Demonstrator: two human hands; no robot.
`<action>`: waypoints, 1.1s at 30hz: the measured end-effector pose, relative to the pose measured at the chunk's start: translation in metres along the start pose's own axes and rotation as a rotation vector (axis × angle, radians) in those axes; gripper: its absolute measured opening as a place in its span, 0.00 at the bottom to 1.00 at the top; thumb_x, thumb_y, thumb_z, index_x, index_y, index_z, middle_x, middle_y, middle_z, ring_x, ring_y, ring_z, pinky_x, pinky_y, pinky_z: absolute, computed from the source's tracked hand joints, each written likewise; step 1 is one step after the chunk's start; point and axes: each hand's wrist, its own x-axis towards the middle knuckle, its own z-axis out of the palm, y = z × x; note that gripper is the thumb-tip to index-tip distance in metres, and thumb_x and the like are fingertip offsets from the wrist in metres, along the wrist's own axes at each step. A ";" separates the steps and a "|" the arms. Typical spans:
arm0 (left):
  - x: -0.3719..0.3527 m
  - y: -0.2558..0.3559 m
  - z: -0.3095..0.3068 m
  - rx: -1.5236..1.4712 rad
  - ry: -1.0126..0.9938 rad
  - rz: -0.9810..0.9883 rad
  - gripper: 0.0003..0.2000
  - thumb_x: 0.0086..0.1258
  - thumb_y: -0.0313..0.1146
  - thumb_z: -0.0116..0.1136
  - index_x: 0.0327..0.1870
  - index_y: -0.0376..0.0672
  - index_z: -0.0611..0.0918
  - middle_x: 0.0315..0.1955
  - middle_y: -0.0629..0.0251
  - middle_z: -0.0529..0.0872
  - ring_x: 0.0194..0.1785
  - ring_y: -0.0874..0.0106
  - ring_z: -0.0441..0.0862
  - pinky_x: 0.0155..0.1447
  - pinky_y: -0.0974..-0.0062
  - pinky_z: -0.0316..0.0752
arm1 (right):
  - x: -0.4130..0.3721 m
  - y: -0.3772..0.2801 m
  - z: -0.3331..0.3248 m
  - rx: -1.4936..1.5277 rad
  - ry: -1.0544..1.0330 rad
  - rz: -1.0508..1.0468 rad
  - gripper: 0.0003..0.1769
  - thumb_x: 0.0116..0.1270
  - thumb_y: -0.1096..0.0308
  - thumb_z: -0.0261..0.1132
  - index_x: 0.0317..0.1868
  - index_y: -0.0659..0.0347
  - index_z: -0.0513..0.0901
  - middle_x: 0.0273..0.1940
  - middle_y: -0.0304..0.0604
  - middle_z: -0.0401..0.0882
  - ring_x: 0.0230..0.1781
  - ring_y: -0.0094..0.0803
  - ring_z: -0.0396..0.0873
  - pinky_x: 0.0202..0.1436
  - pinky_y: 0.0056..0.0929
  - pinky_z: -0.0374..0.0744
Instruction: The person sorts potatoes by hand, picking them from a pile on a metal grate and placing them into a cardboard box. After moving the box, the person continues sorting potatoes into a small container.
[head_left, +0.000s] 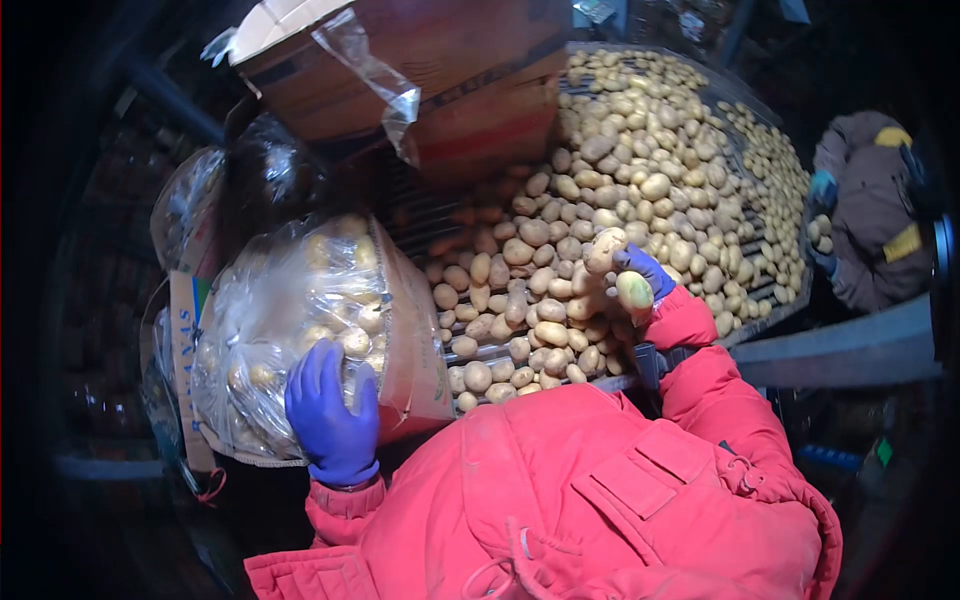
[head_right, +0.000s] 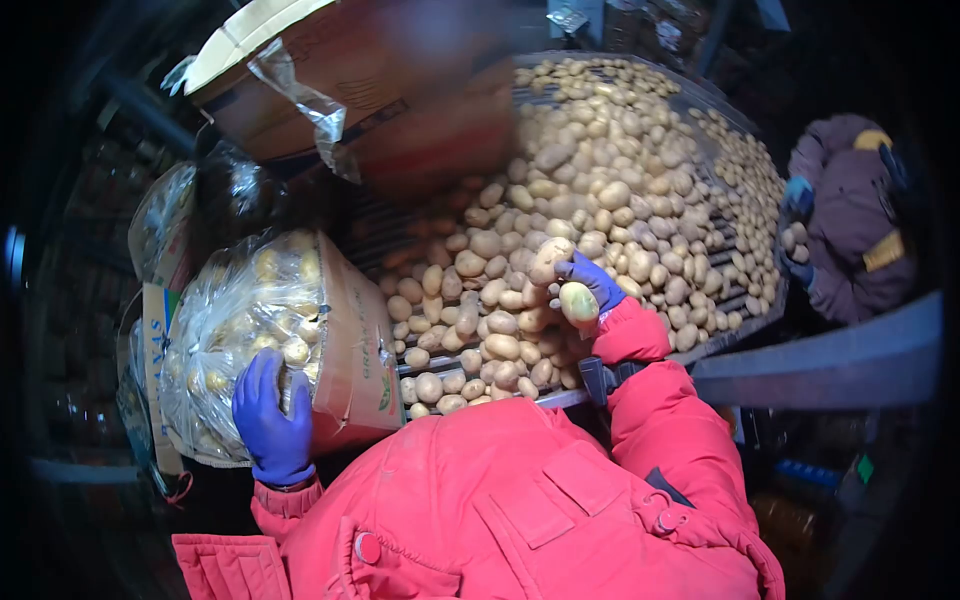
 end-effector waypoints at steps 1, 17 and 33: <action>-0.002 -0.001 0.000 -0.004 0.002 0.011 0.21 0.68 0.38 0.68 0.59 0.36 0.83 0.59 0.49 0.85 0.61 0.49 0.81 0.69 0.50 0.72 | -0.004 0.008 -0.010 0.158 -0.054 0.038 0.24 0.75 0.56 0.69 0.66 0.57 0.78 0.47 0.47 0.84 0.37 0.37 0.85 0.37 0.39 0.87; -0.032 -0.005 -0.011 -0.133 -0.195 0.294 0.24 0.78 0.42 0.62 0.66 0.32 0.81 0.59 0.46 0.86 0.59 0.49 0.84 0.65 0.53 0.74 | -0.230 0.193 -0.023 0.919 0.210 -0.153 0.30 0.73 0.51 0.70 0.66 0.60 0.75 0.48 0.54 0.83 0.39 0.40 0.86 0.38 0.33 0.90; -0.005 -0.067 0.038 0.165 -0.255 0.353 0.29 0.83 0.51 0.47 0.76 0.40 0.74 0.69 0.49 0.80 0.69 0.52 0.80 0.71 0.64 0.74 | -0.546 0.554 -0.141 1.191 0.827 -0.826 0.20 0.67 0.64 0.74 0.58 0.55 0.82 0.52 0.46 0.86 0.48 0.41 0.86 0.51 0.34 0.87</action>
